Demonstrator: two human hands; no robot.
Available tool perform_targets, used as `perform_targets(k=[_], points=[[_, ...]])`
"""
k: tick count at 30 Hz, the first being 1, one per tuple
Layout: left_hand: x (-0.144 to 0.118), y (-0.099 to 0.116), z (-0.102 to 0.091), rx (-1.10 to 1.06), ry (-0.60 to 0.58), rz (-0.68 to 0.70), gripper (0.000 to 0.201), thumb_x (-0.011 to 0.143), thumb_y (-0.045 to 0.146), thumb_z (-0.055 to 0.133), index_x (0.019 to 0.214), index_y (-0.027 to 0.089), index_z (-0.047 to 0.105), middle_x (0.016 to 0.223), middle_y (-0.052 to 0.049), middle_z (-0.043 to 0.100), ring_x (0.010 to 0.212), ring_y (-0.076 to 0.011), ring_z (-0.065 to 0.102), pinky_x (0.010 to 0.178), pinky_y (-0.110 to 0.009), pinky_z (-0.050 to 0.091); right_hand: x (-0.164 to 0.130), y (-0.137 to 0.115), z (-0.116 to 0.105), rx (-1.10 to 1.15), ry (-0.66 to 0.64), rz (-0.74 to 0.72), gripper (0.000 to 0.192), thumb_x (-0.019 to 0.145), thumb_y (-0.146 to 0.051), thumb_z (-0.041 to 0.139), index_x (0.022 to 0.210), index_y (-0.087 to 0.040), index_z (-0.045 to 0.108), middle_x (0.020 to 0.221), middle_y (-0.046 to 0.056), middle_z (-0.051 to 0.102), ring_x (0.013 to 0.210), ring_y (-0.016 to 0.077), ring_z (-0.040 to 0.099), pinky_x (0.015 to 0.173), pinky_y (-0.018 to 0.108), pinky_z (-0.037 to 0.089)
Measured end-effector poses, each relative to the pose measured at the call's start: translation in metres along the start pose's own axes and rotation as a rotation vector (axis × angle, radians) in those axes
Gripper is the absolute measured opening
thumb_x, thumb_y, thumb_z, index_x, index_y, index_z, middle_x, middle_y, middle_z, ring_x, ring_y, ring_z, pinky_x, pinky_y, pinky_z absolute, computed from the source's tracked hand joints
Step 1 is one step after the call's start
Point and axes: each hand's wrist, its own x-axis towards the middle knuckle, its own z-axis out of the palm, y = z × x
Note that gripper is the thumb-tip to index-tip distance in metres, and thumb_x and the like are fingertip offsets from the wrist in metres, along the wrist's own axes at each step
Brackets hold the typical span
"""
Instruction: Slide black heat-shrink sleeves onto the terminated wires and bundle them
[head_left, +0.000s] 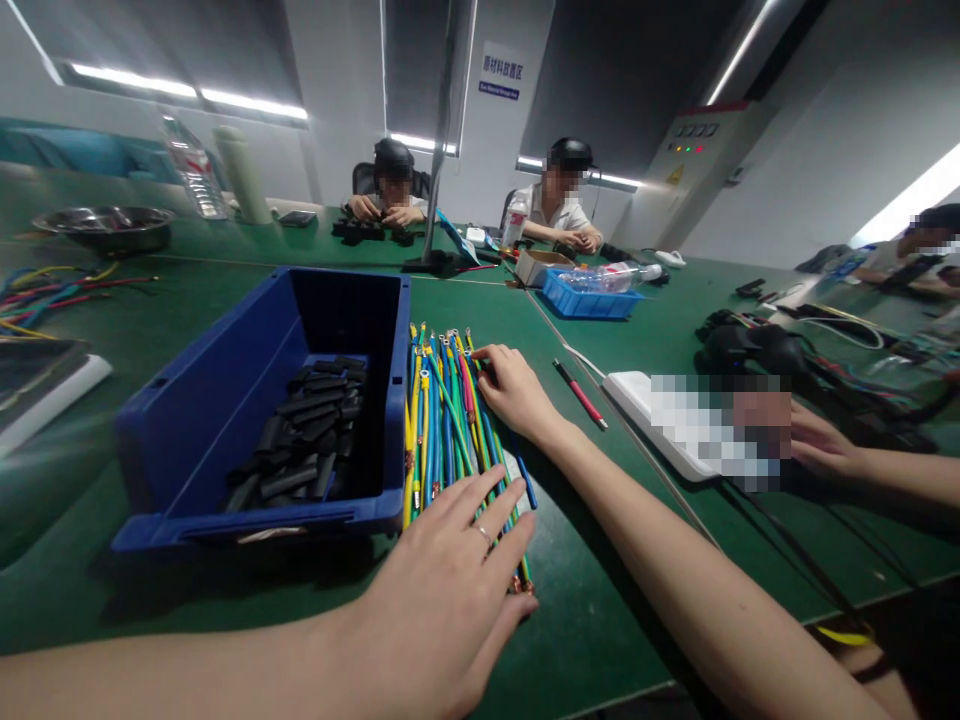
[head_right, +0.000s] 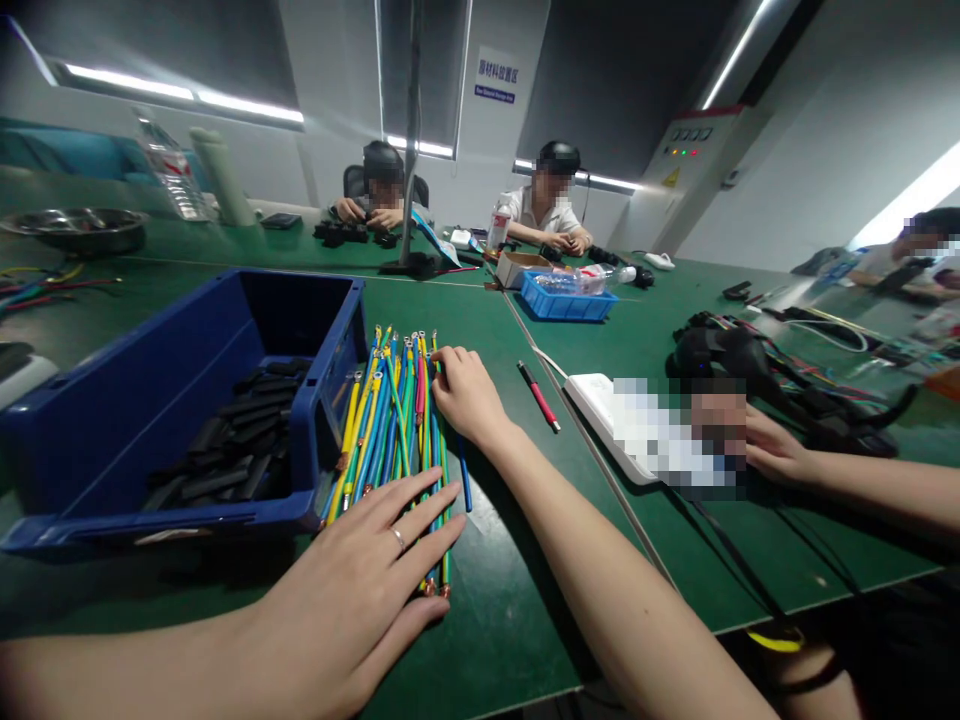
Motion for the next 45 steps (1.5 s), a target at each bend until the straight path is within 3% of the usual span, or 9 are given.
perform_targets(k=[14, 21, 24, 28, 32, 36, 41, 43, 45], points=[[-0.001, 0.002, -0.003, -0.118, 0.086, 0.004, 0.032, 0.096, 0.029, 0.048, 0.121, 0.013, 0.06, 0.134, -0.017, 0.058, 0.135, -0.0308, 0.046, 0.111, -0.05, 0.044, 0.0, -0.002, -0.003, -0.022, -0.036, 0.007, 0.026, 0.088, -0.013, 0.044, 0.11, -0.017, 0.056, 0.108, 0.011, 0.063, 0.097, 0.0254, 0.052, 0.089, 0.038, 0.042], [0.002, 0.001, -0.002, -0.086, 0.116, 0.09, 0.024, 0.096, 0.02, 0.048, 0.116, 0.015, 0.06, 0.12, -0.011, 0.064, 0.125, -0.0256, 0.053, 0.109, -0.043, 0.046, -0.002, -0.007, 0.0, 0.029, 0.005, 0.026, 0.028, 0.085, -0.011, 0.042, 0.108, -0.016, 0.058, 0.107, 0.014, 0.063, 0.098, 0.0268, 0.052, 0.091, 0.042, 0.042], [0.002, -0.001, 0.005, -0.042, 0.204, 0.125, 0.023, 0.096, 0.021, 0.048, 0.113, 0.014, 0.061, 0.115, -0.012, 0.065, 0.119, -0.0268, 0.056, 0.104, -0.043, 0.05, -0.001, -0.002, 0.002, 0.102, 0.021, 0.04, 0.029, 0.086, -0.011, 0.04, 0.108, -0.016, 0.058, 0.106, 0.012, 0.065, 0.1, 0.0247, 0.055, 0.092, 0.04, 0.044], [0.005, -0.006, 0.017, -0.008, 0.348, 0.17, 0.02, 0.097, 0.02, 0.046, 0.105, 0.015, 0.063, 0.104, -0.01, 0.068, 0.109, -0.0244, 0.062, 0.098, -0.039, 0.054, -0.002, 0.005, 0.004, 0.203, 0.022, 0.062, 0.046, 0.087, -0.008, 0.032, 0.127, -0.018, 0.051, 0.124, 0.011, 0.063, 0.108, 0.02, 0.058, 0.096, 0.039, 0.046], [0.01, -0.009, 0.023, 0.024, 0.433, 0.2, 0.015, 0.095, 0.02, 0.051, 0.098, 0.017, 0.065, 0.099, -0.005, 0.072, 0.1, -0.0204, 0.066, 0.092, -0.032, 0.056, -0.005, 0.004, 0.002, 0.242, -0.009, 0.045, 0.054, 0.083, -0.007, 0.035, 0.135, -0.015, 0.046, 0.134, 0.013, 0.059, 0.121, 0.0222, 0.054, 0.104, 0.043, 0.042], [0.013, -0.01, 0.024, 0.039, 0.511, 0.235, 0.012, 0.096, 0.021, 0.054, 0.097, 0.021, 0.066, 0.097, 0.002, 0.074, 0.099, -0.0146, 0.066, 0.099, -0.025, 0.051, -0.005, 0.004, -0.005, 0.256, -0.012, 0.069, 0.053, 0.082, -0.005, 0.035, 0.131, -0.015, 0.05, 0.127, 0.013, 0.063, 0.113, 0.0231, 0.058, 0.098, 0.044, 0.046], [0.012, -0.012, 0.026, 0.056, 0.503, 0.229, 0.016, 0.1, 0.022, 0.05, 0.101, 0.023, 0.066, 0.098, 0.005, 0.074, 0.102, -0.0122, 0.065, 0.102, -0.022, 0.047, -0.001, 0.008, -0.013, 0.245, 0.038, 0.151, 0.044, 0.084, -0.006, 0.034, 0.116, -0.018, 0.06, 0.097, 0.008, 0.071, 0.092, 0.0222, 0.063, 0.086, 0.041, 0.049], [0.011, -0.013, 0.028, 0.072, 0.496, 0.226, 0.013, 0.098, 0.024, 0.054, 0.103, 0.023, 0.066, 0.101, 0.005, 0.074, 0.105, -0.0127, 0.064, 0.101, -0.024, 0.047, -0.001, 0.005, -0.014, 0.256, 0.036, 0.142, 0.042, 0.086, -0.009, 0.036, 0.118, -0.02, 0.06, 0.103, 0.007, 0.07, 0.097, 0.0215, 0.063, 0.089, 0.041, 0.049], [0.011, -0.012, 0.03, 0.092, 0.501, 0.221, 0.013, 0.097, 0.027, 0.058, 0.105, 0.024, 0.067, 0.102, 0.006, 0.073, 0.106, -0.0131, 0.063, 0.101, -0.025, 0.048, -0.001, 0.001, -0.013, 0.265, -0.001, 0.082, 0.039, 0.089, -0.015, 0.04, 0.122, -0.021, 0.059, 0.122, 0.009, 0.065, 0.115, 0.0224, 0.058, 0.101, 0.044, 0.044]])
